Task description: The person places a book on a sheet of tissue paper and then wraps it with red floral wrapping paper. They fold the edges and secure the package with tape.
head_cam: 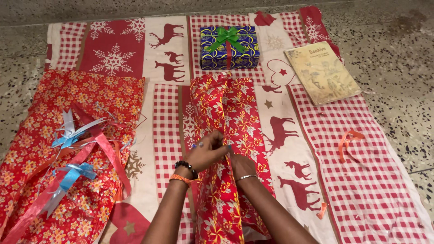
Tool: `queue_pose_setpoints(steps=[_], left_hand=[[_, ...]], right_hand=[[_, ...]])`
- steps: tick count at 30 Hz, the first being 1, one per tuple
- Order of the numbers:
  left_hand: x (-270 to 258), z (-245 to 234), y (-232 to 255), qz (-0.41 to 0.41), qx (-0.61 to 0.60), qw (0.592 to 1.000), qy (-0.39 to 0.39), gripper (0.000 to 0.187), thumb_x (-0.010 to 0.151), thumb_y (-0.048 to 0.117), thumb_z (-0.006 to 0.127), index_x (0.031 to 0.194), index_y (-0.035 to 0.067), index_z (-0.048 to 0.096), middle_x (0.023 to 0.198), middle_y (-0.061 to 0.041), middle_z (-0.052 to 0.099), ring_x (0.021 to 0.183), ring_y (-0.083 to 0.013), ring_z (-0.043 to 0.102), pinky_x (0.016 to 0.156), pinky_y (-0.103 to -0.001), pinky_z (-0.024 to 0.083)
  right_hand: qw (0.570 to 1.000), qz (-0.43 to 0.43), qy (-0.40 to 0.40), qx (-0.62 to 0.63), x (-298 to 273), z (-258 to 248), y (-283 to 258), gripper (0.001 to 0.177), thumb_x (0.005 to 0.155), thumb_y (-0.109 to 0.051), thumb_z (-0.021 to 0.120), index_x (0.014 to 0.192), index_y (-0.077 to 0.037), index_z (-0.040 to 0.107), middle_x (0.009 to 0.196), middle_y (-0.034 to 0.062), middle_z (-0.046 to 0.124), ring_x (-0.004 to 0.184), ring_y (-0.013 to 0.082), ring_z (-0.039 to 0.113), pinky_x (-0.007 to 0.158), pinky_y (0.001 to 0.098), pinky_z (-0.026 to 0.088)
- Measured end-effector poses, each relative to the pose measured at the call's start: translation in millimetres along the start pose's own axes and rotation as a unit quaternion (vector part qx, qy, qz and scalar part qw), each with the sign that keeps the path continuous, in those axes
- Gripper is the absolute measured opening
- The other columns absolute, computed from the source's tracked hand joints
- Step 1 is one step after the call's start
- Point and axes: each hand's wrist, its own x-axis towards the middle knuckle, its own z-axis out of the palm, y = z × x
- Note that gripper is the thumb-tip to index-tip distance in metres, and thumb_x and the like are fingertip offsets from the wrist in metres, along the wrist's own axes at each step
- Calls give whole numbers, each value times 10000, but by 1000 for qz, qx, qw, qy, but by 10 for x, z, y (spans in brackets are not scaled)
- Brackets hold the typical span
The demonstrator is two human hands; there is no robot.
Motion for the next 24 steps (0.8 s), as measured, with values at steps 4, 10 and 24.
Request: queue_pose_setpoints(steps=[4,10,24], left_hand=[[0,55,-11,3,28,999,14,239,916,239,696,994,77,539,769,10,558,692,-74,525,605,-274,465],[-32,51,3,2,23,999,22,223,923,242,680,969,79,534,765,6,586,689,-71,559,606,-268,486],[-46,80,80,8,-6,1000,16,209,913,240,686,951,90,546,766,17,585,696,-76,567,621,-284,507]], right_hand=[[997,-62,56,-1,133,226,186,442,997,-405,398,1091,-77,679,957,227,718,906,438,691,755,563,519],[999,-23,24,-4,45,-18,49,384,1054,-350,390,1081,-91,671,946,207,732,912,410,706,774,542,532],[970,-55,-22,237,-287,-1311,1,213,876,-258,682,903,-50,721,931,122,740,851,215,698,806,348,572]])
